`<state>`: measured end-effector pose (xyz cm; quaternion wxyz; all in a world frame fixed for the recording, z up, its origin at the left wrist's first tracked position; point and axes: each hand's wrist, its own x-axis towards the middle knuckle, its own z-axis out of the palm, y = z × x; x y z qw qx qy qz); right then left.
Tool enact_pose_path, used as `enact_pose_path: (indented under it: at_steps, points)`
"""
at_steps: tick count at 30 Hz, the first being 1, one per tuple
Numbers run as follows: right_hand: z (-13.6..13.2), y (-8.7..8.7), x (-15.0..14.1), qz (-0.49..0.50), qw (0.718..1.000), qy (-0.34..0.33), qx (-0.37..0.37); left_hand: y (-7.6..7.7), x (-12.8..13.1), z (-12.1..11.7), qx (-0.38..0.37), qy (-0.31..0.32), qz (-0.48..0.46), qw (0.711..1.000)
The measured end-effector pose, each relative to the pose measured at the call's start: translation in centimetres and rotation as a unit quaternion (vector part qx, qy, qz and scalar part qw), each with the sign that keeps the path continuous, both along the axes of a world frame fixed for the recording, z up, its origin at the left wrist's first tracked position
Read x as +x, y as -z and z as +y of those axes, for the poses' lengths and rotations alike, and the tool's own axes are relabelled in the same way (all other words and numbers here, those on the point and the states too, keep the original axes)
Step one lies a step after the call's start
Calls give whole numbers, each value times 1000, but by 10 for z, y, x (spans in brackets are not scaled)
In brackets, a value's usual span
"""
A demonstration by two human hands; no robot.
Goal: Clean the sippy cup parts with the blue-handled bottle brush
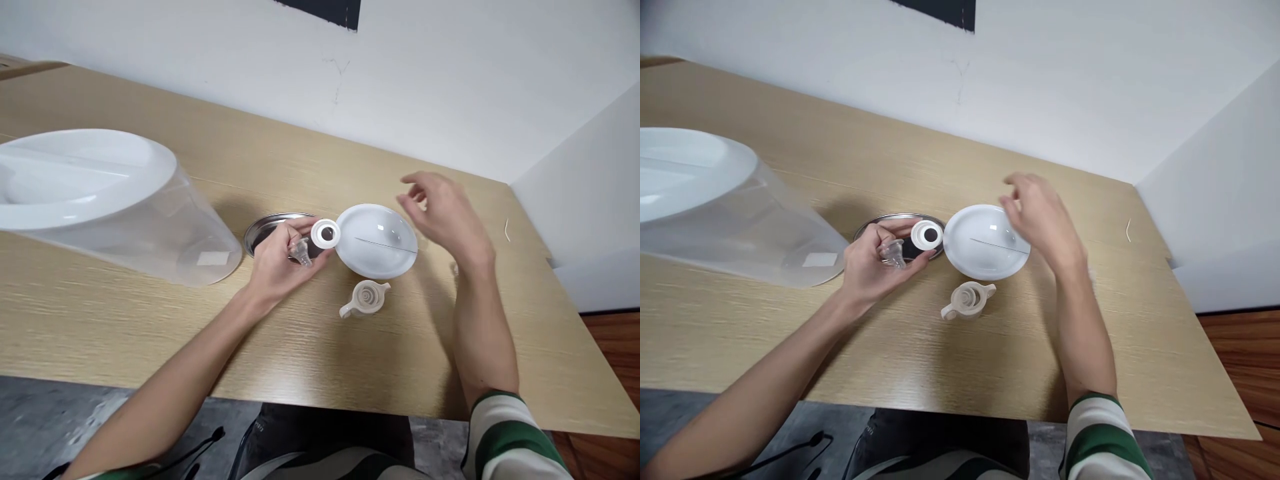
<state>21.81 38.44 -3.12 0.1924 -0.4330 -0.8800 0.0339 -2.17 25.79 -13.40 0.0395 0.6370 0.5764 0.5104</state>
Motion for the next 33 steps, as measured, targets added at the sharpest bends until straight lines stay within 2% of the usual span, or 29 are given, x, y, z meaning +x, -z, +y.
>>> enact_pose_path:
  at_steps: [1,3,5,10,14,16,19,22,24,29,33]
  points:
    - [-13,-1,-11,47,995,-87,6,0,1,-1,-2,7,-1,1000]
    - [-38,3,-32,100,962,-254,-18,1,1,-3,-12,6,2,1000]
    - [-56,13,-50,119,936,-329,-50,4,1,-5,-27,2,6,1000]
    - [-72,37,-71,107,932,-323,-127,15,3,-7,-53,1,2,999]
    - [-74,45,-76,133,932,-318,-115,17,5,-9,-23,25,-25,999]
    - [-74,41,-74,148,934,-313,-91,16,7,-8,1,41,-54,998]
    - [-71,26,-62,175,940,-281,-84,14,10,-7,44,76,-106,990]
    - [-64,7,-46,238,935,-255,-69,10,13,-5,48,112,-133,984]
    - [-60,1,-40,239,937,-252,-38,8,15,-5,46,127,-142,981]
    - [-50,12,-43,111,948,-296,33,3,14,-5,69,136,-169,974]
    - [-45,22,-45,64,946,-314,43,0,13,-7,66,141,-180,971]
